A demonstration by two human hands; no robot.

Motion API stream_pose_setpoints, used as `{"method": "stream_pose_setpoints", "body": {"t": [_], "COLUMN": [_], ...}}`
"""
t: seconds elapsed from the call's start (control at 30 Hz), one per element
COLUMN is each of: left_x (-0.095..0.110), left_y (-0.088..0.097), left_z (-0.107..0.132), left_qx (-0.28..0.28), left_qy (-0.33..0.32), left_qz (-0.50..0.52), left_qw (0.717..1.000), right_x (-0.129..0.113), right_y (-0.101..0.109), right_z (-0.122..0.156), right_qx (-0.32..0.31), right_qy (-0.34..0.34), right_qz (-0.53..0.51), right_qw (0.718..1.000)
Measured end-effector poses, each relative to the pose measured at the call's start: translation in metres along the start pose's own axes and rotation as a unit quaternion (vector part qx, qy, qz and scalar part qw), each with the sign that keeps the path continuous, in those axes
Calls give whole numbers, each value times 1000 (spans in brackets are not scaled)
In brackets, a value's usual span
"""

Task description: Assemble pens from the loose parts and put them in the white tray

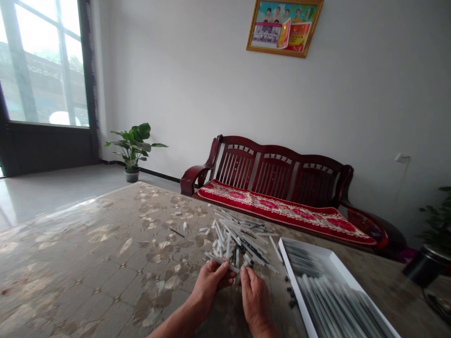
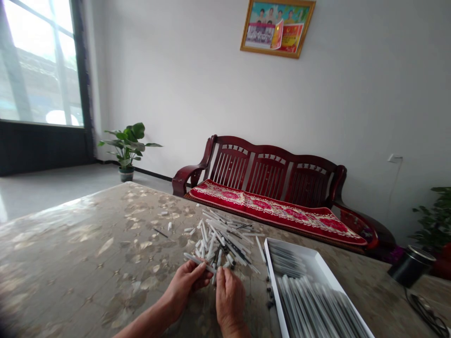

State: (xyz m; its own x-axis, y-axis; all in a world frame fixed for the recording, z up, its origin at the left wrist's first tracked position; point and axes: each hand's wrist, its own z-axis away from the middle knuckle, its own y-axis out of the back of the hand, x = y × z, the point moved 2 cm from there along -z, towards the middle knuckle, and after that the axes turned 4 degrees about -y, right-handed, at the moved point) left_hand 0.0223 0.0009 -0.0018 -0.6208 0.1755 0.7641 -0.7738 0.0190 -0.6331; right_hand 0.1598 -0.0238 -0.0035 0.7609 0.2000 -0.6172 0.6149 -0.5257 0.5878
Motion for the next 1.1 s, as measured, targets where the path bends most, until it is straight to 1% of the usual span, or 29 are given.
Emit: {"method": "stream_pose_setpoints", "body": {"t": [0.17,0.3,0.47,0.57,0.63,0.7,0.73,0.8,0.87,0.93,0.97,1.0,1.03,1.07,1.1], "left_x": [-1,0,0,0,2,8,13,24,33,37,38,39,39,40,41], "left_y": [3,2,-1,0,3,7,9,12,12,10,9,8,8,9,10], "left_z": [-2,-1,2,1,-1,-3,-3,-2,2,6,8,8,8,7,6], "left_qx": [12,4,-14,-9,-3,4,12,42,43,15,-1,-11,-16,-14,-6], "left_qy": [4,1,-11,-19,-32,-73,-110,-209,-289,-331,-340,-345,-347,-350,-352], "left_qz": [3,6,-8,-46,-118,-230,-293,-397,-477,-544,-570,-588,-596,-593,-580], "left_qw": [1000,1000,1000,999,992,970,950,893,829,771,748,731,724,725,734], "right_x": [-6,-5,0,2,3,5,7,8,5,1,-1,-3,-5,-5,-5], "right_y": [3,2,-2,-3,-2,0,0,2,1,1,0,0,0,0,0], "right_z": [-2,-2,0,1,1,-1,-1,-1,1,4,5,6,6,6,4], "right_qx": [6,12,2,6,26,64,84,107,103,84,74,64,56,48,43], "right_qy": [10,15,7,8,1,-8,-10,-1,23,48,56,59,58,54,51], "right_qz": [12,15,5,-6,-10,-8,-1,17,27,15,3,-11,-23,-32,-34], "right_qw": [1000,1000,1000,1000,1000,998,996,994,994,995,996,996,997,997,997]}}
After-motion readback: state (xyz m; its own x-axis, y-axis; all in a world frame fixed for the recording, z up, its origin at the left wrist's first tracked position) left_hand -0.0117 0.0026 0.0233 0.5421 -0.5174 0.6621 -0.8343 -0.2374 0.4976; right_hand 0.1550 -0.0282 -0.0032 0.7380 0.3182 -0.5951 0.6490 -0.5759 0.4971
